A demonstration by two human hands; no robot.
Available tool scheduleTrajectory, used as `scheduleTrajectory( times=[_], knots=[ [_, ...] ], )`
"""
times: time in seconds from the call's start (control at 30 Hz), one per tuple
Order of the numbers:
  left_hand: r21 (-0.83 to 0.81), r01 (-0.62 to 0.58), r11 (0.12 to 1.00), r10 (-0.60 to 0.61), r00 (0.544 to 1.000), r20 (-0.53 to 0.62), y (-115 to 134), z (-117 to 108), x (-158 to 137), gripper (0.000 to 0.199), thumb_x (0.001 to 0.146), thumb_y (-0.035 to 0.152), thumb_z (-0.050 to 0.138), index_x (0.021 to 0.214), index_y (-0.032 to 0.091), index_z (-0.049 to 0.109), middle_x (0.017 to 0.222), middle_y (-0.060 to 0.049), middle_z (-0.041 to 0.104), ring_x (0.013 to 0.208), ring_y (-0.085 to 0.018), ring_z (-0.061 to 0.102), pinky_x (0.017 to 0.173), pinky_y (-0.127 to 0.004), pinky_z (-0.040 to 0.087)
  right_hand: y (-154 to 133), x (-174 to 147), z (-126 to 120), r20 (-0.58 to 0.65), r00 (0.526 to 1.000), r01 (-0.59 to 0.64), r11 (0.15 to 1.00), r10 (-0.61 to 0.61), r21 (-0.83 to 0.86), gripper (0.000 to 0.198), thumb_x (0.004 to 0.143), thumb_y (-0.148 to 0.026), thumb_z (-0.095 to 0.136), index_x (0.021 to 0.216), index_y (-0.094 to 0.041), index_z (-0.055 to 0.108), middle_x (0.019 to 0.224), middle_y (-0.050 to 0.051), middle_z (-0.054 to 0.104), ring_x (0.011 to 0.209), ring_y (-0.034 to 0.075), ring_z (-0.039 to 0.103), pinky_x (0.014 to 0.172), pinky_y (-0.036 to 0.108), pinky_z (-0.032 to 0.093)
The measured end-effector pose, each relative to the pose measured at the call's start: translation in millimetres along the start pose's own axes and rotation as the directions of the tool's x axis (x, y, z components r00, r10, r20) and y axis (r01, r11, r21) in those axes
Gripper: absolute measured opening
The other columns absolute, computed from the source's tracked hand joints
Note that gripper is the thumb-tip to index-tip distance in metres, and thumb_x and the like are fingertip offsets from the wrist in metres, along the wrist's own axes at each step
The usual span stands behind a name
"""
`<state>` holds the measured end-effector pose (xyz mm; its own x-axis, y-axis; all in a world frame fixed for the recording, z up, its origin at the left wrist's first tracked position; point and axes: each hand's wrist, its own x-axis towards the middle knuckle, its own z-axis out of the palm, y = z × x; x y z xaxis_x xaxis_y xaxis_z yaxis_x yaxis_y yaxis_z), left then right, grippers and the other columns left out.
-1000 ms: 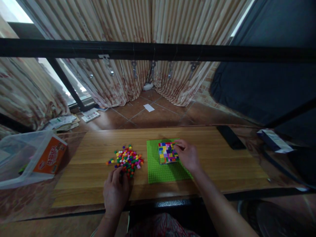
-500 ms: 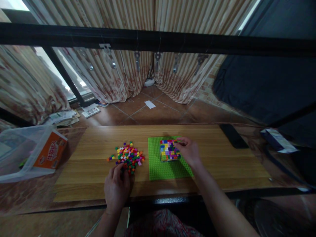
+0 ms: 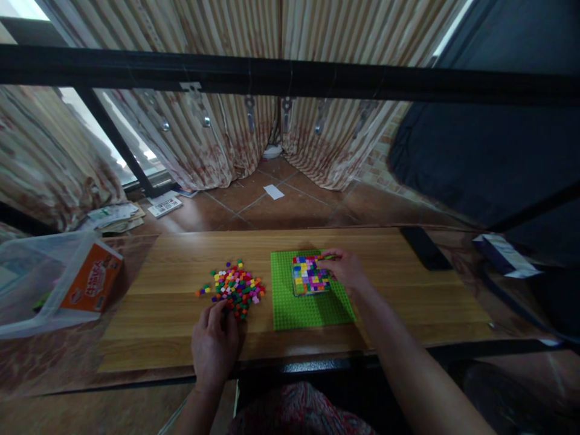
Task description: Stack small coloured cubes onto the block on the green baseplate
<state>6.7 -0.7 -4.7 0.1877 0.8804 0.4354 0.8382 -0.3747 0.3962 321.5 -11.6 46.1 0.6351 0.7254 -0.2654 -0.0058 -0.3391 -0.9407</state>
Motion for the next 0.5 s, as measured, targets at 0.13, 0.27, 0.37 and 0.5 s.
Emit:
scheduleTrajectory(
  times=[0.13, 0.27, 0.37, 0.5],
  knots=[
    [0.004, -0.006, 1.0, 0.006, 1.0, -0.012, 0, 0, 0, 0.02, 0.09, 0.024, 0.055, 0.107, 0.018, 0.062, 0.102, -0.01, 0.067, 0.089, -0.023, 0.066, 0.075, -0.033, 0.051, 0, -2, 1, 0.002, 1.0, 0.012, 0.999, -0.013, 0.033, 0.031, 0.047, -0.029, 0.077, 0.074, -0.017, 0.067, 0.049, -0.005, 0.056, 0.043, 0.01, 0.048, 0.044, 0.023, 0.033],
    [0.001, -0.03, 1.0, 0.03, 1.0, -0.009, 0, 0, 1, 0.02, 0.09, 0.024, 0.053, 0.107, 0.017, 0.062, 0.101, -0.01, 0.067, 0.087, -0.023, 0.066, 0.076, -0.033, 0.051, 4, -6, 2, 0.005, 0.999, 0.048, 0.993, -0.049, 0.109, 0.036, 0.046, -0.031, 0.08, 0.076, -0.017, 0.067, 0.051, -0.004, 0.058, 0.044, 0.011, 0.049, 0.044, 0.023, 0.035],
    [0.002, -0.027, 1.0, 0.027, 1.0, -0.005, -1, 0, 1, 0.021, 0.09, 0.024, 0.053, 0.108, 0.016, 0.062, 0.1, -0.01, 0.068, 0.086, -0.023, 0.066, 0.075, -0.033, 0.051, 9, -9, -3, -0.062, 0.992, 0.115, 0.977, -0.106, 0.181, 0.039, 0.05, -0.04, 0.08, 0.078, -0.017, 0.067, 0.052, -0.006, 0.055, 0.045, 0.01, 0.046, 0.045, 0.024, 0.037],
    [0.013, -0.004, 1.0, 0.004, 1.0, 0.003, -1, 1, 0, 0.022, 0.09, 0.024, 0.054, 0.109, 0.017, 0.062, 0.101, -0.01, 0.068, 0.087, -0.023, 0.066, 0.075, -0.033, 0.05, 12, -24, -13, -0.205, 0.967, 0.198, 0.951, -0.15, 0.236, 0.038, 0.059, -0.046, 0.076, 0.082, -0.018, 0.066, 0.059, -0.005, 0.057, 0.047, 0.008, 0.043, 0.047, 0.024, 0.037]
  ],
)
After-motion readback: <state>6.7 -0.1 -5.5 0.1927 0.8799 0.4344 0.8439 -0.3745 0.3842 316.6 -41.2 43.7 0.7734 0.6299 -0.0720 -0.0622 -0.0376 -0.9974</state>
